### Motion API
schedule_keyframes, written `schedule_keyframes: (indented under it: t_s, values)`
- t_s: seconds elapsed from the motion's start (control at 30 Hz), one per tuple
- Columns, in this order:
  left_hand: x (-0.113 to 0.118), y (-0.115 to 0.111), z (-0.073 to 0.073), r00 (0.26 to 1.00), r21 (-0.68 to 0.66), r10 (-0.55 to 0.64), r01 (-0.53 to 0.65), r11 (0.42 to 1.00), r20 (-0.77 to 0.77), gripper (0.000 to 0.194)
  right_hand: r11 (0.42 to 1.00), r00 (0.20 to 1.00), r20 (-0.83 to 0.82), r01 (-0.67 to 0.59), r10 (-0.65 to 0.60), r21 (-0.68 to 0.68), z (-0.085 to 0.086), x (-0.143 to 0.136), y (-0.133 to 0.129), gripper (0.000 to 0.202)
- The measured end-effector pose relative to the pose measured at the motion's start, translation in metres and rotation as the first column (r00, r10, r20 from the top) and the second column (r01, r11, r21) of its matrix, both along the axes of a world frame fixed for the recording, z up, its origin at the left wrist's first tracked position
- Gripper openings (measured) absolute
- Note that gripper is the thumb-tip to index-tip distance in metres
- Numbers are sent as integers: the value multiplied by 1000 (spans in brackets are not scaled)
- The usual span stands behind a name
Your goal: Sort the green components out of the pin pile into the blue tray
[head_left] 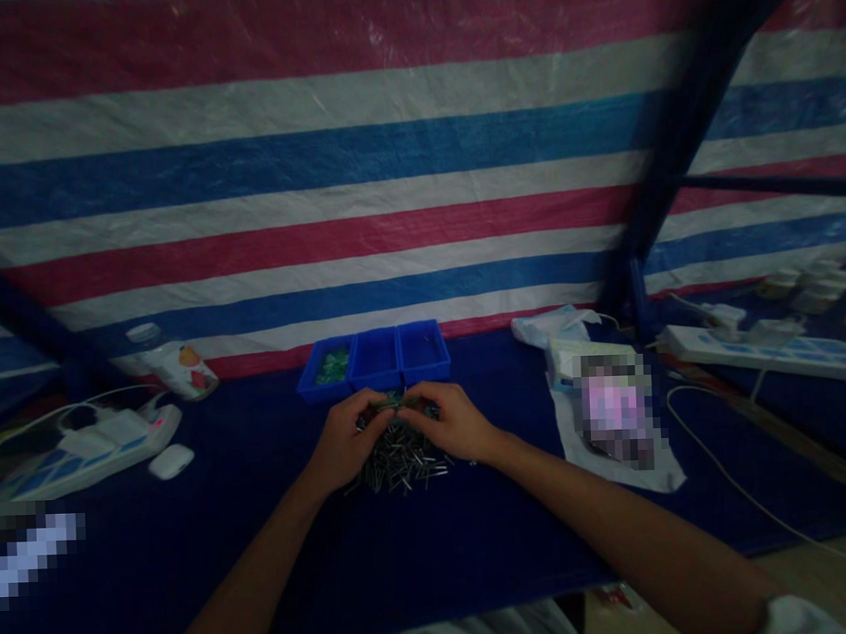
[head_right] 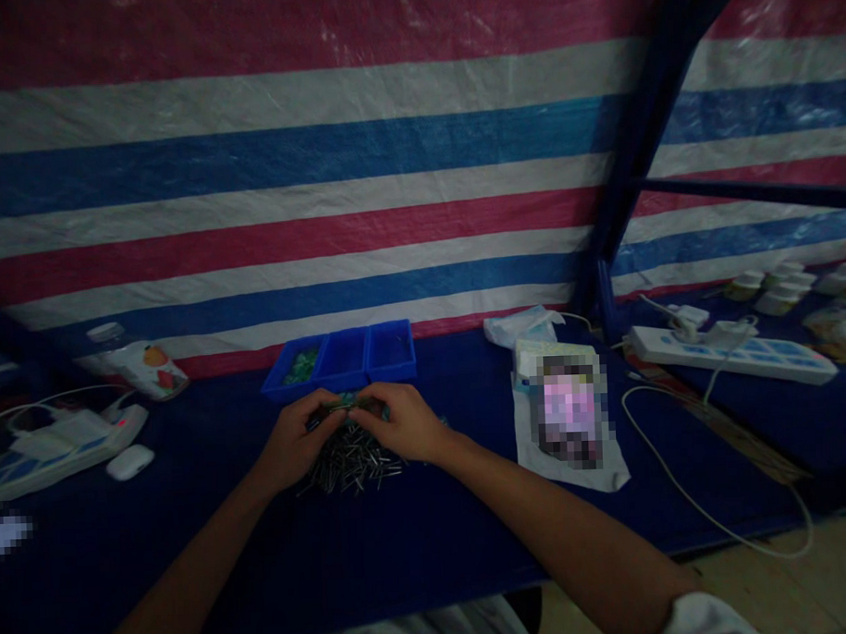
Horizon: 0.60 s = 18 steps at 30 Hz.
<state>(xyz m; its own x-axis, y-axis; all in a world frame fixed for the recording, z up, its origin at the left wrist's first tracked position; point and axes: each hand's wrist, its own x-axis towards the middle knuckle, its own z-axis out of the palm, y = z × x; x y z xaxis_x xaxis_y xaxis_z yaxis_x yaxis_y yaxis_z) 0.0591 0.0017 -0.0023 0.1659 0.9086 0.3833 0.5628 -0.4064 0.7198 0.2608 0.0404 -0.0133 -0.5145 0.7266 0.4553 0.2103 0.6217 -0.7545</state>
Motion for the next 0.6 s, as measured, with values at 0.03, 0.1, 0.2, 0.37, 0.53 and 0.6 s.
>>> schedule_keyframes:
  t_s: [0.03,0.1,0.2,0.37,0.53,0.6]
  values:
    - [0,0,1,1000,8,0,0,1000,-5,20,1000,1000,5,-3,3,1,0,0,0,18]
    - [0,-1,2,1000,16,-5,5,1000,-13,20,1000,1000,15,-4,4,3,1,0,0,18]
    - [-1,-1,3,1000,20,-13,14,1000,-23,20,1000,999,33,4,-4,14,1,0,0,20]
    - [0,-1,3,999,23,-15,16,1000,-34,21,999,999,53,2,-4,49,-1,1,0,19]
    - [1,-1,2,1000,25,0,1,1000,-6,20,995,998,56,8,-14,97,-1,1,1,20]
    - [0,-1,1,1000,28,1,-1,1000,8,20,993,998,54,11,-18,114,-1,1,1,20]
